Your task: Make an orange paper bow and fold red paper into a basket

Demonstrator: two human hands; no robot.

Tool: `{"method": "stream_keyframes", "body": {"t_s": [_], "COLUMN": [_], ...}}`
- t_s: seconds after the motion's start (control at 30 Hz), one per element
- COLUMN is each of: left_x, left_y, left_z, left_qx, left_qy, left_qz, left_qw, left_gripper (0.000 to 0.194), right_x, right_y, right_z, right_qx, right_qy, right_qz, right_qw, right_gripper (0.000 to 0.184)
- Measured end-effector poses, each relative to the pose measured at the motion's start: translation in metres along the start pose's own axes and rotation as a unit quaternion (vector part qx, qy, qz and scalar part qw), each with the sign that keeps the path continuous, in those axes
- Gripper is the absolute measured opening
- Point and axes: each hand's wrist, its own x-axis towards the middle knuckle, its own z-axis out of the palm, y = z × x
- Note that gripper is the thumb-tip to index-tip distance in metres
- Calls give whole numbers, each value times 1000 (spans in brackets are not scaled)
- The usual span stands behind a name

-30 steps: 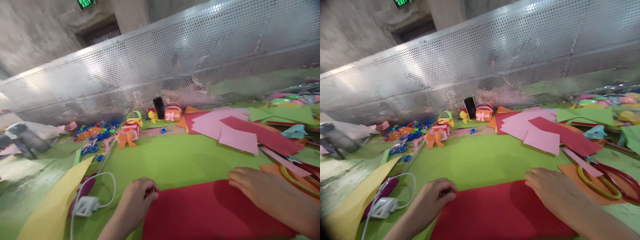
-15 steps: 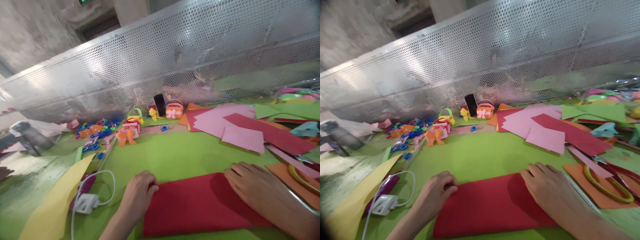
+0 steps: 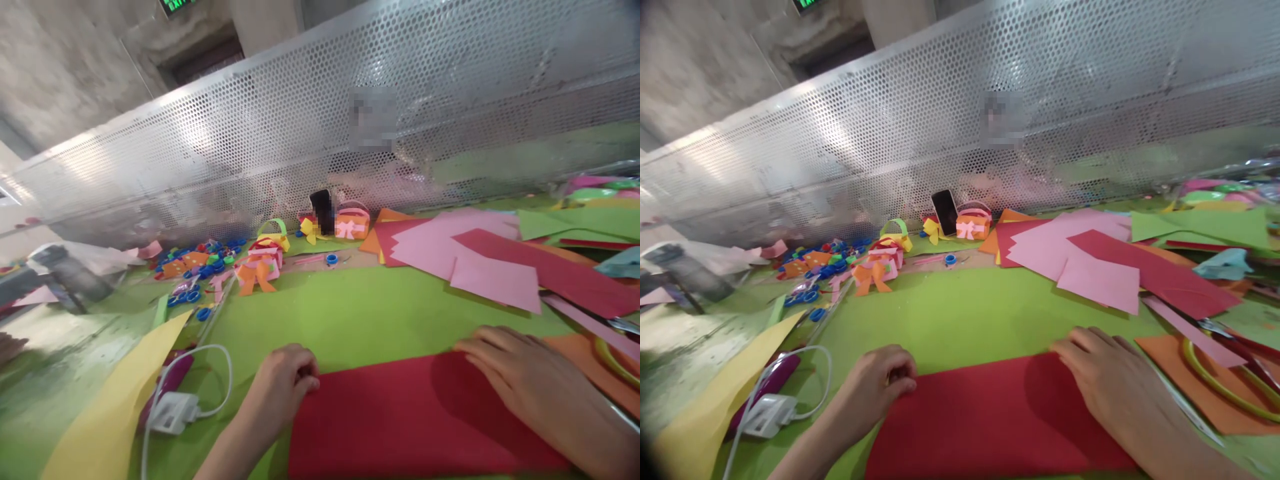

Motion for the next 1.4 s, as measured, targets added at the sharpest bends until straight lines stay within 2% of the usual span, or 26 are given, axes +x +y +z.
{"method": "stream_keyframes", "body": {"t_s": [0.17, 0.3, 0.37, 0.5, 0.67, 0.77, 0.93, 1.1, 1.2, 1.4], "left_x": [-1, -4, -5, -4, -9, -13, -18, -25, -30, -39], "left_y": [-2, 10, 21, 46, 74, 79, 73, 59, 46, 30], "left_z": [0, 7, 11, 16, 26, 33, 42, 48, 54, 66], "left_qx": [7, 72, 106, 158, 190, 203, 228, 226, 213, 186], "left_qy": [-4, 48, 23, -56, -40, -24, -5, 27, 60, 108], "left_qz": [11, 29, 33, -42, -139, -154, -135, -96, -64, -5], "left_qw": [1000, 996, 994, 985, 971, 967, 964, 969, 973, 977], "left_gripper": [17, 31, 37, 29, 26, 25, 23, 18, 19, 34], "right_x": [5, 8, 5, -4, -5, -1, 5, 0, -6, -18], "right_y": [-14, -21, -20, -15, -11, -11, -18, -38, -47, -49], "right_z": [-11, -15, -12, -2, 1, -4, -20, -31, -31, -20], "right_qx": [-62, -10, 1, 5, -15, -40, -98, -153, -186, -176], "right_qy": [22, -37, -50, -63, -39, -26, -38, 22, 30, 28], "right_qz": [-26, -64, -53, -38, -55, -78, -112, -154, -151, -131], "right_qw": [998, 997, 997, 997, 998, 996, 988, 976, 970, 975], "right_gripper": [37, 36, 36, 39, 45, 44, 34, 58, 59, 52]}}
